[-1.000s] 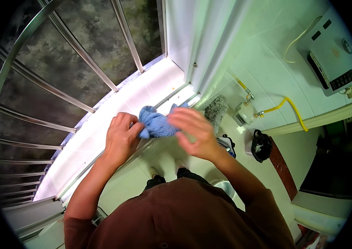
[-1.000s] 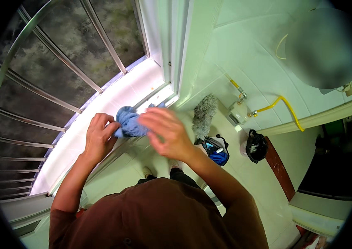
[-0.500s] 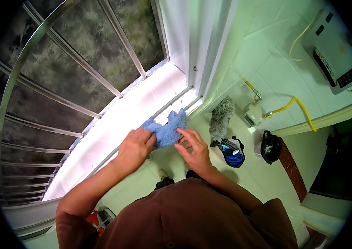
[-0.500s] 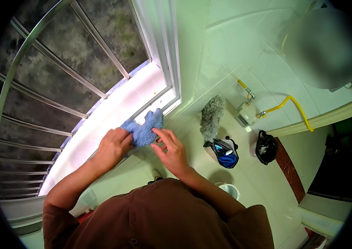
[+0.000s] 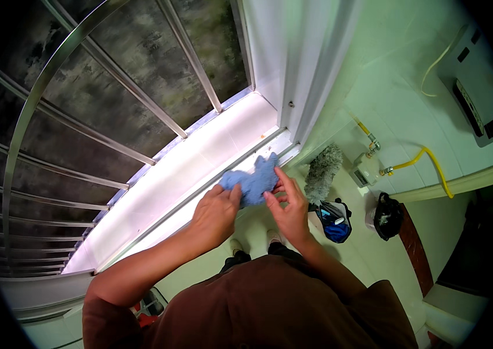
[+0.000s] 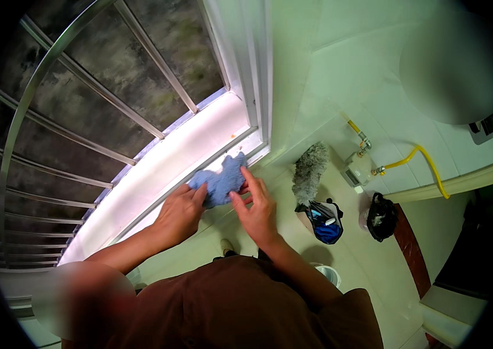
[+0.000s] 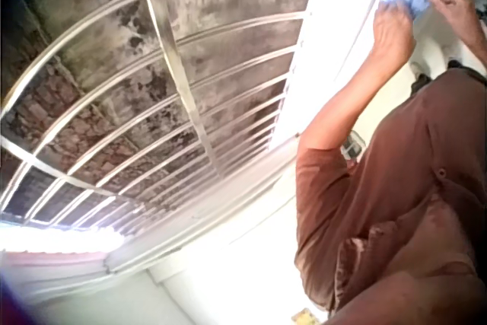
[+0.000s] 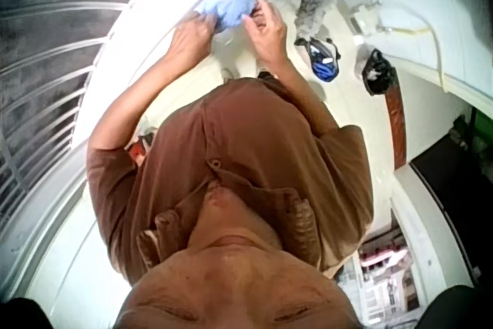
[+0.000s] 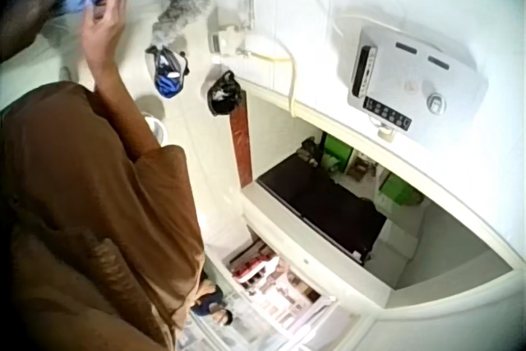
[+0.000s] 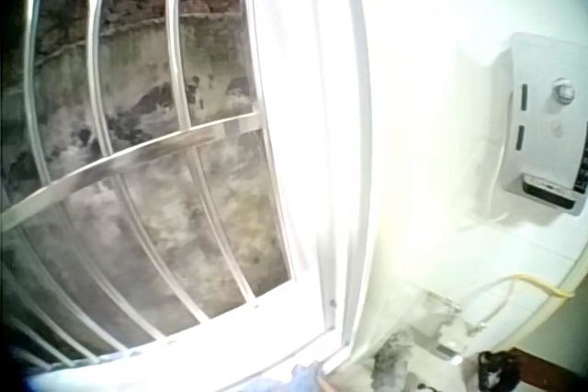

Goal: The person cleans a window with metal security bars using a long-handled duster and a blue cloth. They first dust the bars and then wipe the window frame and sill with the cloth.

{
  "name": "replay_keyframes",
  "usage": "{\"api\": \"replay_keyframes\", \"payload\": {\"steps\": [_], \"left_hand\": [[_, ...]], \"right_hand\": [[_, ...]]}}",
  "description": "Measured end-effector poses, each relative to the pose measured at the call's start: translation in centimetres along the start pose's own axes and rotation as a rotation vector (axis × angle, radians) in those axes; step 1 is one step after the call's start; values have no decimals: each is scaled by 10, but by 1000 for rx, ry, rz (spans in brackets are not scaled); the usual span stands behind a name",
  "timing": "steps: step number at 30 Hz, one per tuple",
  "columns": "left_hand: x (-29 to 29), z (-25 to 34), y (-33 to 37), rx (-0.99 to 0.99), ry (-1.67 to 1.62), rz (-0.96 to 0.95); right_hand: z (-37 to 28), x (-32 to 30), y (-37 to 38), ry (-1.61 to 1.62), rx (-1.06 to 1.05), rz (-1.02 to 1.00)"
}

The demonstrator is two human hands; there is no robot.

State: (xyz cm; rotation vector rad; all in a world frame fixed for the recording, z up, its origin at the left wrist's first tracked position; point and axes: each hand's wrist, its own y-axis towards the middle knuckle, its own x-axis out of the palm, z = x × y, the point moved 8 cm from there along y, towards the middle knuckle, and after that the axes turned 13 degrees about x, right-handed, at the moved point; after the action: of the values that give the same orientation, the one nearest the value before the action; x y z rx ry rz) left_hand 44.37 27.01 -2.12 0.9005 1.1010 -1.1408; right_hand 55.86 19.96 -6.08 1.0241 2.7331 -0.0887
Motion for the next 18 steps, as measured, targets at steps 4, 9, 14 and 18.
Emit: {"api": "replay_keyframes", "payload": {"steps": [4, 9, 14, 18], "left_hand": [[1, -13, 13, -86, -31, 30], [-11, -30, -5, -106, -225, 392], [-36, -46, -24, -182, -73, 425], [-18, -42, -29, -135, 223, 225]], "right_hand": [[-7, -2, 19, -34, -58, 0], [-57, -4, 31, -149, -260, 51], [-91, -4, 40, -511, -541, 200], [-73, 24, 57, -1005, -580, 85]]}}
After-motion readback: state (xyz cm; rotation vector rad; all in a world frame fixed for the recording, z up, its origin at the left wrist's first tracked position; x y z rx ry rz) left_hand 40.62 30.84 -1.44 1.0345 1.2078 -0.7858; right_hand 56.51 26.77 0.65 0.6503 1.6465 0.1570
